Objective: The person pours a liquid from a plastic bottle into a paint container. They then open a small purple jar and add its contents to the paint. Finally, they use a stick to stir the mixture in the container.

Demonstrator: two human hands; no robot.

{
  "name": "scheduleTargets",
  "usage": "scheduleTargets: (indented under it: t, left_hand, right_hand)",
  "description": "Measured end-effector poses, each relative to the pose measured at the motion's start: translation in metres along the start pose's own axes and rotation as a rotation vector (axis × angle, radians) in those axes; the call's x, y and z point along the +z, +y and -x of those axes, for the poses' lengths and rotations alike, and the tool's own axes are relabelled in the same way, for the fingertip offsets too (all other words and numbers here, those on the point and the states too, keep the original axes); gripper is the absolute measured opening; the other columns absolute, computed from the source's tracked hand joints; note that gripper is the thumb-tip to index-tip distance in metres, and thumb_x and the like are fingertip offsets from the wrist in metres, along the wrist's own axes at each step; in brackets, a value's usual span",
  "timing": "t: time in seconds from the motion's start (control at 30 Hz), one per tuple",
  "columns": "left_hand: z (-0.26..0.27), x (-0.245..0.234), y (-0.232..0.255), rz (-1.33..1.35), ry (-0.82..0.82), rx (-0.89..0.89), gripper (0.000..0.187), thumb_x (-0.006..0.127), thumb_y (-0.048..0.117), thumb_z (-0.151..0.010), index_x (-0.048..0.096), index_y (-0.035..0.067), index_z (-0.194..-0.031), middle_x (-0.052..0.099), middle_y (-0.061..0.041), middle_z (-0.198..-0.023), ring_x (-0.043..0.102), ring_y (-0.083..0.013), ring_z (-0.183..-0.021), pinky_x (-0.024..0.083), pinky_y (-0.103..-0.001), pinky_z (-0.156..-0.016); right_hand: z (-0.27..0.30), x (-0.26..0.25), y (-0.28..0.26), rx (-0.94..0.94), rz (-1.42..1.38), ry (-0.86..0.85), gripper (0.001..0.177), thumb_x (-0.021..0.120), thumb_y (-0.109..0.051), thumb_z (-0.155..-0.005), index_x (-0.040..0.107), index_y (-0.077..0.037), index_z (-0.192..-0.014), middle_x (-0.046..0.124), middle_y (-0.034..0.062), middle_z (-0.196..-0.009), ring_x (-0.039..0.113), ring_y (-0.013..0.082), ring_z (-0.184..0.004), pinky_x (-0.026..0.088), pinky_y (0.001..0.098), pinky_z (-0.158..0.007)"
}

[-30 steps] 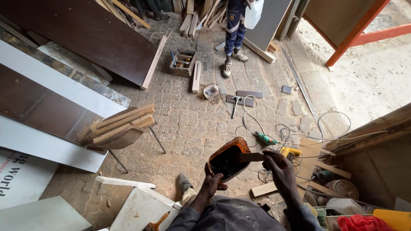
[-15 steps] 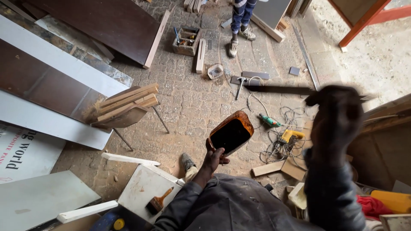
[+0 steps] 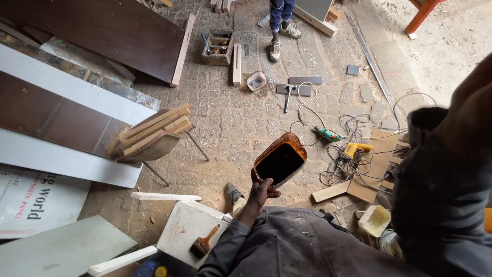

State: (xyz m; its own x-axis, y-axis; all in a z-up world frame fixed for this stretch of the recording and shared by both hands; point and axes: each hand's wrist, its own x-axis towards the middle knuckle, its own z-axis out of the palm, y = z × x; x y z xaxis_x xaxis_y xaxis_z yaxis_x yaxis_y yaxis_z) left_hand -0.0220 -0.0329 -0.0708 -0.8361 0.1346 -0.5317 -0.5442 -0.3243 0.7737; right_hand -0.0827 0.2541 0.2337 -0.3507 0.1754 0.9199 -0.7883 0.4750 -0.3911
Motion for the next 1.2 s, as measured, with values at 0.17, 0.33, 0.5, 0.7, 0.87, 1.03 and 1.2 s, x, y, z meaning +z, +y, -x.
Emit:
scheduleTargets:
  t: [0.17, 0.33, 0.5, 0.7, 0.87, 1.03, 1.2]
  left_hand:
    - [0.041, 0.035, 0.061, -0.065, 0.076, 0.032, 0.056, 0.055, 0.026, -0.076, 0.023, 0.004, -0.116, 0.042, -0.021, -0.092, 0.061, -0.0253, -0.066, 0.052, -0.040, -0.065]
    - [0.013, 0.020, 0.015, -0.124, 0.079, 0.015, 0.061, 0.053, 0.025, -0.078, 0.020, -0.005, -0.120, 0.046, -0.012, -0.068, 0.060, -0.0265, -0.064, 0.047, -0.044, -0.066]
    - [0.000, 0.015, -0.012, -0.007, 0.028, 0.088, 0.067, 0.054, 0.014, -0.075, 0.014, 0.014, -0.129, 0.040, -0.028, -0.093, 0.061, -0.0345, -0.065, 0.056, -0.041, -0.059]
    - [0.009, 0.020, -0.008, -0.045, 0.012, -0.007, 0.074, 0.053, 0.017, -0.074, 0.004, 0.011, -0.130, 0.041, -0.027, -0.096, 0.061, -0.0329, -0.069, 0.055, -0.039, -0.064]
    - [0.010, 0.021, -0.009, -0.093, -0.048, -0.042, 0.079, 0.053, 0.019, -0.077, -0.001, 0.007, -0.133, 0.044, -0.030, -0.096, 0.062, -0.0308, -0.071, 0.056, -0.038, -0.066]
    - [0.024, 0.029, 0.015, -0.137, -0.075, -0.061, 0.082, 0.054, 0.021, -0.076, -0.004, 0.004, -0.132, 0.048, -0.030, -0.095, 0.063, -0.0289, -0.071, 0.055, -0.038, -0.066]
    - [-0.007, 0.006, -0.032, -0.167, -0.115, -0.045, 0.077, 0.050, 0.019, -0.080, -0.003, 0.003, -0.132, 0.045, -0.035, -0.102, 0.061, -0.0343, -0.076, 0.055, -0.041, -0.067]
  right_hand:
    - [0.037, 0.017, -0.029, 0.149, -0.023, -0.095, 0.021, 0.046, -0.014, -0.093, 0.050, 0.006, -0.099, 0.048, 0.0173, -0.083, 0.043, 0.0230, -0.071, 0.034, 0.0329, -0.070]
    - [0.083, 0.029, -0.047, 0.387, -0.028, -0.253, 0.012, 0.053, -0.004, -0.090, 0.054, 0.008, -0.091, 0.054, 0.0173, -0.078, 0.047, 0.0202, -0.065, 0.037, 0.0299, -0.063]
    - [0.128, 0.028, -0.048, 0.503, 0.043, -0.397, 0.004, 0.059, 0.007, -0.085, 0.062, 0.006, -0.088, 0.049, 0.0105, -0.058, 0.039, 0.0151, -0.050, 0.034, 0.0280, -0.052]
    - [0.167, 0.024, -0.043, 0.548, 0.140, -0.445, 0.022, 0.061, 0.013, -0.077, 0.064, -0.001, -0.094, 0.061, 0.0210, -0.078, 0.058, 0.0301, -0.067, 0.042, 0.0345, -0.055]
    - [0.178, 0.027, -0.042, 0.475, 0.193, -0.494, 0.022, 0.061, 0.012, -0.074, 0.064, 0.000, -0.093, 0.059, 0.0220, -0.074, 0.057, 0.0369, -0.063, 0.044, 0.0390, -0.054]
    - [0.190, 0.032, -0.050, 0.524, 0.075, -0.556, 0.021, 0.063, 0.010, -0.072, 0.065, -0.003, -0.089, 0.061, 0.0170, -0.072, 0.057, 0.0353, -0.062, 0.044, 0.0383, -0.055]
    - [0.191, 0.040, -0.057, 0.611, -0.090, -0.610, 0.019, 0.064, 0.006, -0.072, 0.066, -0.006, -0.086, 0.060, 0.0150, -0.068, 0.057, 0.0326, -0.059, 0.046, 0.0340, -0.053]
